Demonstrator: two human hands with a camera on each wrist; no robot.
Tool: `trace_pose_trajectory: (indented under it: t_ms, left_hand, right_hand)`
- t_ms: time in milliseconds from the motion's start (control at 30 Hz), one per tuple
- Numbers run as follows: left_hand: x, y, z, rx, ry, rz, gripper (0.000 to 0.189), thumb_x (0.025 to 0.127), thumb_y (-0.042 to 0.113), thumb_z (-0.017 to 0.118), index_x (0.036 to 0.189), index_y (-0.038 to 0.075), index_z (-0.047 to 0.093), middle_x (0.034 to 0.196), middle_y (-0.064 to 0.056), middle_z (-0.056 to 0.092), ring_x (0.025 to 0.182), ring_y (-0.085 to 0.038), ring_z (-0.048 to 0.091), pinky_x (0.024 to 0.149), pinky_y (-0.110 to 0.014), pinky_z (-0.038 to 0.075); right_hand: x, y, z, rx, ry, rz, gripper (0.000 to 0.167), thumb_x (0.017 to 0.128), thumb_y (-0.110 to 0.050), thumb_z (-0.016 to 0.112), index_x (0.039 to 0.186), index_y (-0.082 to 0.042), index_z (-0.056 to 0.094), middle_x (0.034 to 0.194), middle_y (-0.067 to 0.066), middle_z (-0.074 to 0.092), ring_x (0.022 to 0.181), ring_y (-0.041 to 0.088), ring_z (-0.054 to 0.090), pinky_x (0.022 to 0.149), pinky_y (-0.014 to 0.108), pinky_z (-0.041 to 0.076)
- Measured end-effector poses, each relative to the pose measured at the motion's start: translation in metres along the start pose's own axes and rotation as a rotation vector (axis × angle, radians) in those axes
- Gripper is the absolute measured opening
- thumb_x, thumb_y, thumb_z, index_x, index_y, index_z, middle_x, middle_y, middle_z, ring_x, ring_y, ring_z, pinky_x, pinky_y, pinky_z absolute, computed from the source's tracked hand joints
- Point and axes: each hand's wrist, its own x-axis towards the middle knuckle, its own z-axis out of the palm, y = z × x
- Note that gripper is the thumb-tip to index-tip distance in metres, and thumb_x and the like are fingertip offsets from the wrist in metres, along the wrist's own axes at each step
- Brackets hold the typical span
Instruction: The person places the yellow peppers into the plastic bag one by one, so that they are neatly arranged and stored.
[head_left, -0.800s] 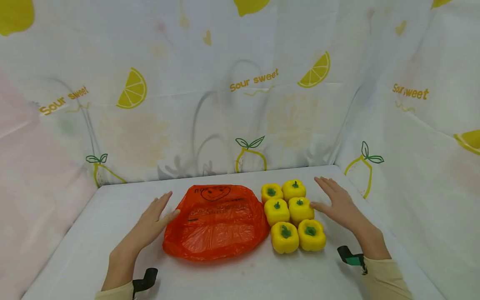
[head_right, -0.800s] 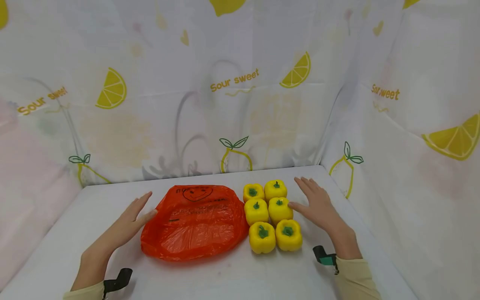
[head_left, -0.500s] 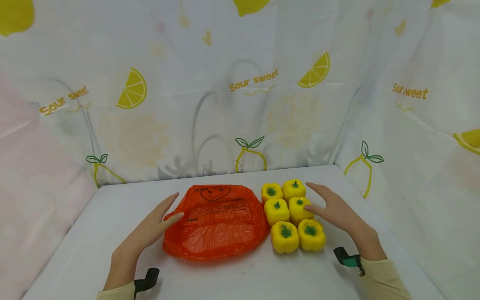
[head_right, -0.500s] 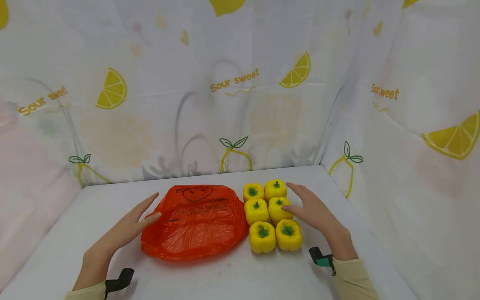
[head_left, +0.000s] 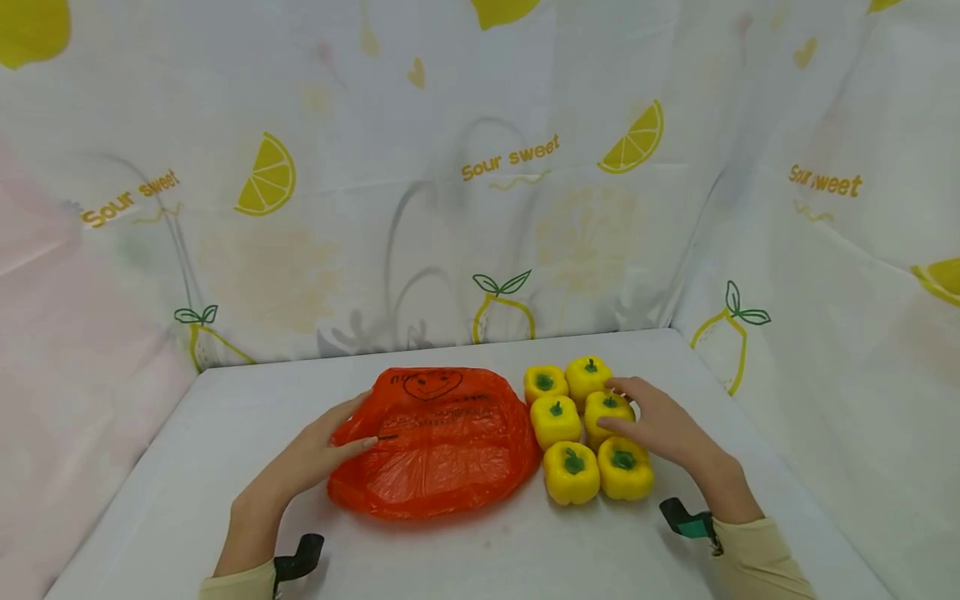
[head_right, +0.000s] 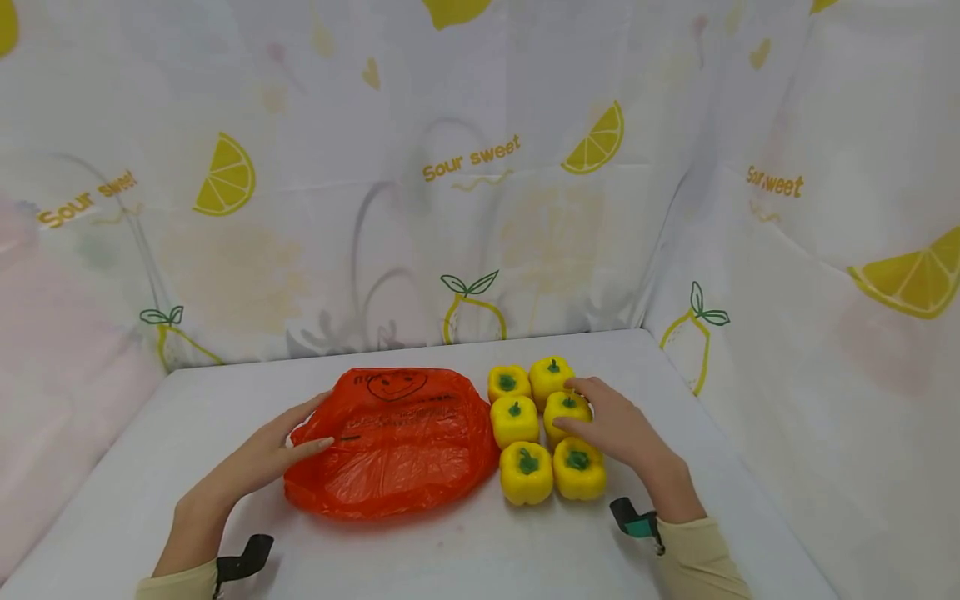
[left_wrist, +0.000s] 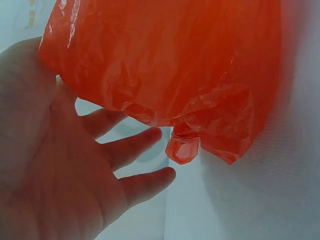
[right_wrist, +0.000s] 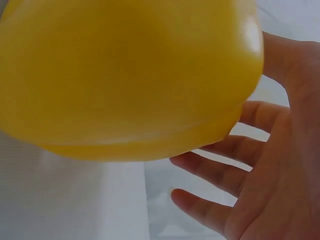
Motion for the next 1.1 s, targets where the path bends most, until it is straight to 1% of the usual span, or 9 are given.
trace_pose_trajectory:
  t_ms: [100,200,300,400,600,700,900,1000,1100]
  left_hand:
    - [-0.001,0.000,0.001,-0.004,-0.011,0.008,0.073,0.093,0.048,0.062,0.157,0.030,0.030,0.162,-0.010,0.032,0.148,-0.042,0.027,0.111,-0.071,0.029]
    - [-0.001,0.000,0.001,-0.004,-0.008,0.023,0.071,0.093,0.045,0.064,0.155,0.028,0.034,0.160,-0.011,0.035,0.147,-0.042,0.029,0.111,-0.070,0.030]
    - [-0.001,0.001,0.001,-0.007,-0.010,0.028,0.069,0.093,0.041,0.065,0.154,0.025,0.037,0.159,-0.012,0.037,0.146,-0.043,0.030,0.111,-0.070,0.031]
    - [-0.001,0.003,0.001,0.004,-0.020,0.026,0.068,0.093,0.036,0.065,0.154,0.022,0.037,0.158,-0.014,0.038,0.145,-0.044,0.032,0.111,-0.070,0.031]
    - [-0.001,0.005,0.003,0.017,-0.048,0.018,0.069,0.093,0.028,0.065,0.155,0.018,0.036,0.157,-0.018,0.038,0.144,-0.047,0.032,0.112,-0.069,0.031]
    - [0.000,0.007,0.004,0.013,-0.057,0.001,0.069,0.093,0.026,0.066,0.155,0.018,0.035,0.158,-0.018,0.038,0.145,-0.046,0.031,0.113,-0.069,0.030]
    - [0.000,0.008,0.005,0.030,-0.062,-0.024,0.071,0.093,0.026,0.066,0.155,0.018,0.034,0.158,-0.019,0.037,0.145,-0.046,0.031,0.113,-0.069,0.030]
    - [0.000,0.007,0.005,0.038,-0.062,-0.022,0.070,0.093,0.027,0.066,0.155,0.018,0.034,0.158,-0.019,0.037,0.145,-0.046,0.031,0.113,-0.068,0.030]
    - [0.000,0.007,0.005,0.035,-0.062,-0.022,0.070,0.093,0.027,0.066,0.155,0.018,0.034,0.158,-0.019,0.037,0.145,-0.046,0.031,0.113,-0.068,0.030]
  right_hand:
    - [0.001,0.000,0.002,0.002,-0.020,0.017,0.075,0.089,-0.055,0.064,0.144,-0.007,0.047,0.147,0.017,0.050,0.132,0.039,0.049,0.109,0.061,0.040]
    - [0.001,0.000,0.003,0.009,-0.051,0.039,0.077,0.088,-0.055,0.064,0.146,-0.008,0.044,0.149,0.019,0.048,0.136,0.041,0.045,0.111,0.063,0.037]
    - [0.001,0.000,0.004,0.019,-0.071,0.060,0.079,0.088,-0.054,0.065,0.147,-0.008,0.042,0.151,0.019,0.046,0.137,0.042,0.044,0.112,0.064,0.036]
    - [0.002,0.000,0.004,0.023,-0.075,0.064,0.080,0.087,-0.053,0.066,0.148,-0.007,0.041,0.151,0.021,0.045,0.137,0.043,0.043,0.111,0.064,0.035]
    - [0.003,0.001,0.006,0.061,-0.063,0.053,0.079,0.086,-0.048,0.068,0.146,-0.004,0.041,0.149,0.022,0.046,0.133,0.042,0.046,0.109,0.064,0.038]
    - [0.004,0.001,0.007,0.084,-0.062,0.060,0.077,0.086,-0.044,0.069,0.145,-0.004,0.041,0.147,0.022,0.046,0.128,0.039,0.049,0.107,0.063,0.041]
    - [0.008,0.002,0.011,0.100,-0.057,0.077,0.075,0.083,-0.039,0.069,0.143,-0.005,0.039,0.143,0.020,0.049,0.118,0.032,0.052,0.103,0.058,0.046]
    - [0.007,0.002,0.011,0.104,-0.050,0.078,0.075,0.082,-0.038,0.069,0.143,-0.006,0.039,0.143,0.018,0.048,0.115,0.031,0.053,0.101,0.057,0.048]
    - [0.006,0.002,0.009,0.103,-0.026,0.073,0.075,0.083,-0.038,0.070,0.144,-0.007,0.039,0.145,0.018,0.047,0.117,0.031,0.052,0.102,0.058,0.047]
